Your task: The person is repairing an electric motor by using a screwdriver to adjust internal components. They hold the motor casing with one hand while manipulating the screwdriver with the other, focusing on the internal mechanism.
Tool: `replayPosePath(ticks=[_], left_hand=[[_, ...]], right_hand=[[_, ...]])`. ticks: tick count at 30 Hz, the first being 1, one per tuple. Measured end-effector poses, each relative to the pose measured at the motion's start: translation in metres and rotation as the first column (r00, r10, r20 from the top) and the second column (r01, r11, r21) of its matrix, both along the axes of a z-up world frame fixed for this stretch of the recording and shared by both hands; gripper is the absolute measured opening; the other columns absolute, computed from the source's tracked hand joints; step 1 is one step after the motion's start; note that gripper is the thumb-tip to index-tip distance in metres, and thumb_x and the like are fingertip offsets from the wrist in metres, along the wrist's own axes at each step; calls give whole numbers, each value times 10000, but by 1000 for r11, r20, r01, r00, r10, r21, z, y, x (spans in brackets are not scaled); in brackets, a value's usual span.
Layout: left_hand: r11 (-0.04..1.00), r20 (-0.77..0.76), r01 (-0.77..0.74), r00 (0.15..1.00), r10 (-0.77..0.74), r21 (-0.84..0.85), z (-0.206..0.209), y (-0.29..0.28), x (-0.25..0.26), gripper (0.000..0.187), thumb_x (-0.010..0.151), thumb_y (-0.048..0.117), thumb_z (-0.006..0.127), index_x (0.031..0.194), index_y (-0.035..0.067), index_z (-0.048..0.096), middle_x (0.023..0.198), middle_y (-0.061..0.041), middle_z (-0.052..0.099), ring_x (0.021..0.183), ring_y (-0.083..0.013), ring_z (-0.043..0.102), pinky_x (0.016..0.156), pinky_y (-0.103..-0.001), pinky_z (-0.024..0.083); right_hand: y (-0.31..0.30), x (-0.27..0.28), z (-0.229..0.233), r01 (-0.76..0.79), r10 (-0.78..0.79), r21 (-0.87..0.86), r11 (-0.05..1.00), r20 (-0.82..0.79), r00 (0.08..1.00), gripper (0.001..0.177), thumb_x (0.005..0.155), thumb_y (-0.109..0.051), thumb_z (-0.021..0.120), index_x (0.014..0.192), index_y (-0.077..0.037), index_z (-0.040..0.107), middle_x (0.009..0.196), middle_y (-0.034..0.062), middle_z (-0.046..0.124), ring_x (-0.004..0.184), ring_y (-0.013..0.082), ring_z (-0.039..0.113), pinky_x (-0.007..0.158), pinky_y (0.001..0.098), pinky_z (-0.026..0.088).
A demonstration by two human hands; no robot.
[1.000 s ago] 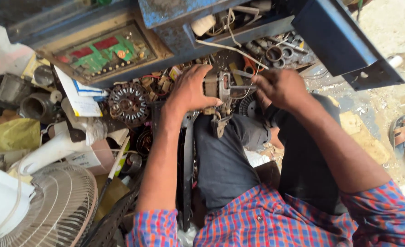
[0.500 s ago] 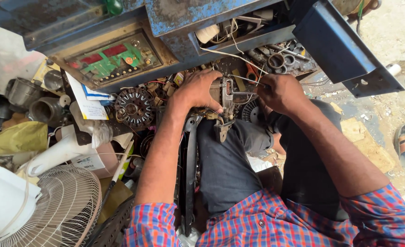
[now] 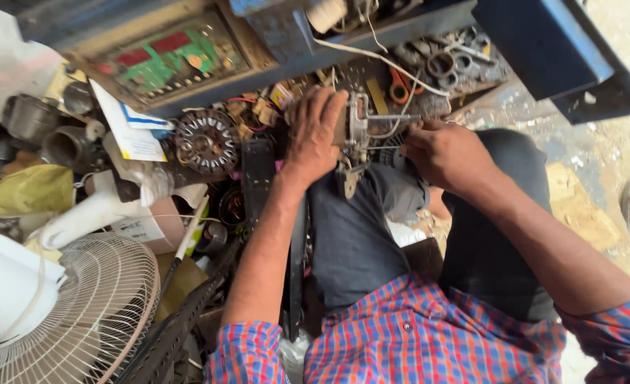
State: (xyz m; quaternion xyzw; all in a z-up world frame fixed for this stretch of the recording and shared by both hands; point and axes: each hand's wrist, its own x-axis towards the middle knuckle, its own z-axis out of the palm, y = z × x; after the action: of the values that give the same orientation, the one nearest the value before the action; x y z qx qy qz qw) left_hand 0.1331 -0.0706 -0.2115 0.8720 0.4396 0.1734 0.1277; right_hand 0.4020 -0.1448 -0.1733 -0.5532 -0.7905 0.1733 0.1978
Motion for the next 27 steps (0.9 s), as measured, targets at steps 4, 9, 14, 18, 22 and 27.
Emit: replayPosePath(ticks=[4, 9, 14, 18, 22, 27], left_hand=[[998, 72, 33, 997, -37, 57, -9, 1, -3, 1003, 637, -44, 815, 1536, 126, 407, 1534, -143, 408, 1483, -371, 355, 1273, -500, 258], [991, 118, 26, 992, -42, 132, -14, 3, -6, 976, 674, -65, 808, 1542, 130, 407, 1529, -124, 420, 1489, -343, 370, 1286, -494, 266], [992, 154, 20, 987, -40, 128, -19, 0, -4, 1035, 649, 4, 909, 1548, 151, 418, 1541, -114, 433, 1483, -338, 372, 1259, -491, 287], [992, 178, 18, 983, -39, 122, -19, -1, -6, 1064, 640, 4, 926, 1556, 160, 408, 1546, -108, 438, 1491, -329, 376, 1272, -480, 293], [992, 181, 16, 983, -38, 123, -17, 0, -4, 1069, 631, 1, 926, 1552, 154, 406, 1534, -112, 443, 1483, -332, 379, 1267, -482, 289], [993, 183, 1, 983, -23, 120, -18, 0, -3, 1077, 606, 12, 927, 1540, 167, 412, 1529, -119, 445, 1471, -339, 383, 1263, -484, 293]], right_hand=[[-7, -8, -20, -7, 13, 106, 994, -54, 998, 162, 957, -198, 720, 962, -36, 710, 877, 180, 696, 813, 371, 676, 703, 458, 560], [-4, -1, -19, 67, -64, 43, 997, -77, 995, 188, 998, -190, 732, 1094, -31, 756, 837, 174, 681, 761, 348, 670, 664, 456, 548], [-7, -4, -24, 50, -48, 86, 995, -28, 998, 187, 983, -195, 738, 1059, -25, 745, 810, 144, 683, 751, 335, 665, 650, 452, 548], [-5, -7, -26, 45, -47, 70, 996, 16, 999, 171, 1006, -199, 736, 1051, -34, 736, 790, 127, 668, 757, 322, 662, 654, 450, 552], [-6, -8, -24, 85, -87, 50, 995, 28, 996, 148, 973, -207, 752, 1018, -66, 755, 848, 153, 668, 737, 327, 657, 627, 449, 545], [-12, -14, -23, 41, -44, 152, 988, 14, 999, 80, 911, -180, 761, 946, -117, 797, 864, 136, 676, 796, 314, 664, 701, 447, 549]])
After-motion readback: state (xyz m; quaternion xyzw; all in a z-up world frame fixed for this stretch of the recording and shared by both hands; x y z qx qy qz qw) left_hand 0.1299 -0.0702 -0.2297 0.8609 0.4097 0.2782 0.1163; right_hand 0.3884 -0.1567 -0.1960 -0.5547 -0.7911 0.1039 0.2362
